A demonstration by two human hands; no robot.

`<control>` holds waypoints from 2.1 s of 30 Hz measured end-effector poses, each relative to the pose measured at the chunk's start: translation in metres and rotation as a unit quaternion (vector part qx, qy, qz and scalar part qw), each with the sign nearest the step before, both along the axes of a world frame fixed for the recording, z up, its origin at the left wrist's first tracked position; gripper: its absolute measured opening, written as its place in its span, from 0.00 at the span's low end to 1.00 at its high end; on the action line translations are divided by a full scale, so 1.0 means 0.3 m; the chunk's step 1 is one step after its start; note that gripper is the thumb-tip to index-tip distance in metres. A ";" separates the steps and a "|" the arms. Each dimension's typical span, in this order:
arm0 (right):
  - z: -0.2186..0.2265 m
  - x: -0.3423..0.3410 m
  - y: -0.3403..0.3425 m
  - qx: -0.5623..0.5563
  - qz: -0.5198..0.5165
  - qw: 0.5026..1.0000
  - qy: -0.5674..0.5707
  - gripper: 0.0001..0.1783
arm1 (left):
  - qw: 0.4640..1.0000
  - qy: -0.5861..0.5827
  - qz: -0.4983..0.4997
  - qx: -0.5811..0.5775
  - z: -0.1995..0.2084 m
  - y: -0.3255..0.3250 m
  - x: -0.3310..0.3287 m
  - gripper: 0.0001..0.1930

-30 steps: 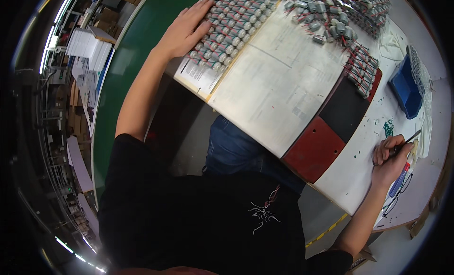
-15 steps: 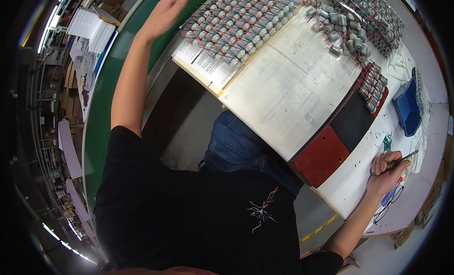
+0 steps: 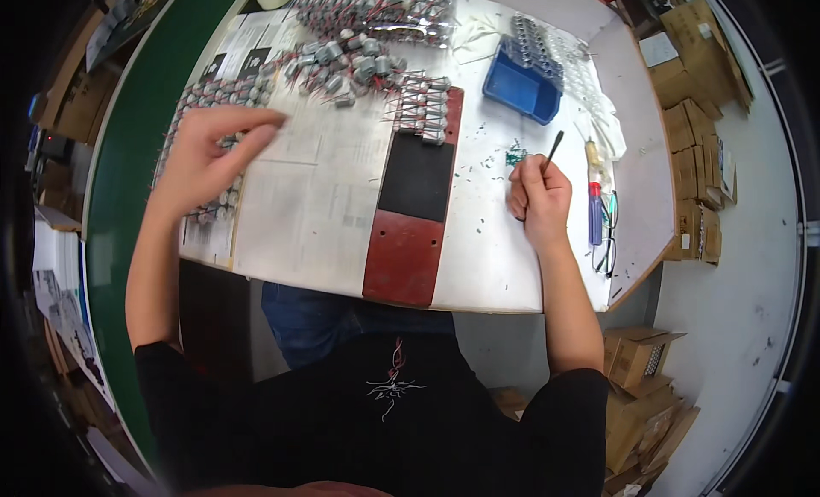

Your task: Manually assembling small electronic components at a factory workstation.

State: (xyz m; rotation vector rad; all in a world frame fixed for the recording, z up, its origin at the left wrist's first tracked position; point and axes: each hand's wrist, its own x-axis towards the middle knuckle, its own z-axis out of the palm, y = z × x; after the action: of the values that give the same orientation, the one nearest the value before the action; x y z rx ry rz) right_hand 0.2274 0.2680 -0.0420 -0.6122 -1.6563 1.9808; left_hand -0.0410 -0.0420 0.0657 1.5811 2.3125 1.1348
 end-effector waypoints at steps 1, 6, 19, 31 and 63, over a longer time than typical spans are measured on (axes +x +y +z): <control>0.000 0.001 0.005 0.011 0.006 1.000 0.002 0.19 | 0.997 0.057 -0.044 0.020 -0.008 0.080 0.000 0.11; -0.020 -0.016 0.006 -0.010 0.074 0.996 0.050 0.19 | 0.999 0.036 -0.037 0.006 -0.071 0.526 0.013 0.17; 0.010 -0.005 0.008 -0.020 0.015 0.999 0.045 0.05 | 0.950 0.309 -0.021 0.028 -0.115 1.009 0.202 0.07; -0.042 0.028 0.062 -0.028 0.066 0.995 0.073 0.07 | 0.912 0.182 0.053 0.363 0.268 0.631 -0.006 0.12; 0.285 -0.505 -0.550 0.055 0.310 0.937 -0.153 0.19 | 0.862 -0.388 0.313 0.088 -0.139 -0.698 -0.459 0.51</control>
State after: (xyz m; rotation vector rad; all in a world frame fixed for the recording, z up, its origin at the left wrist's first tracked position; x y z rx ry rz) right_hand 0.0759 0.1030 0.0436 -0.3956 -2.3614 2.2710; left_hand -0.1787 -0.2513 0.0242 0.2007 2.1601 1.7239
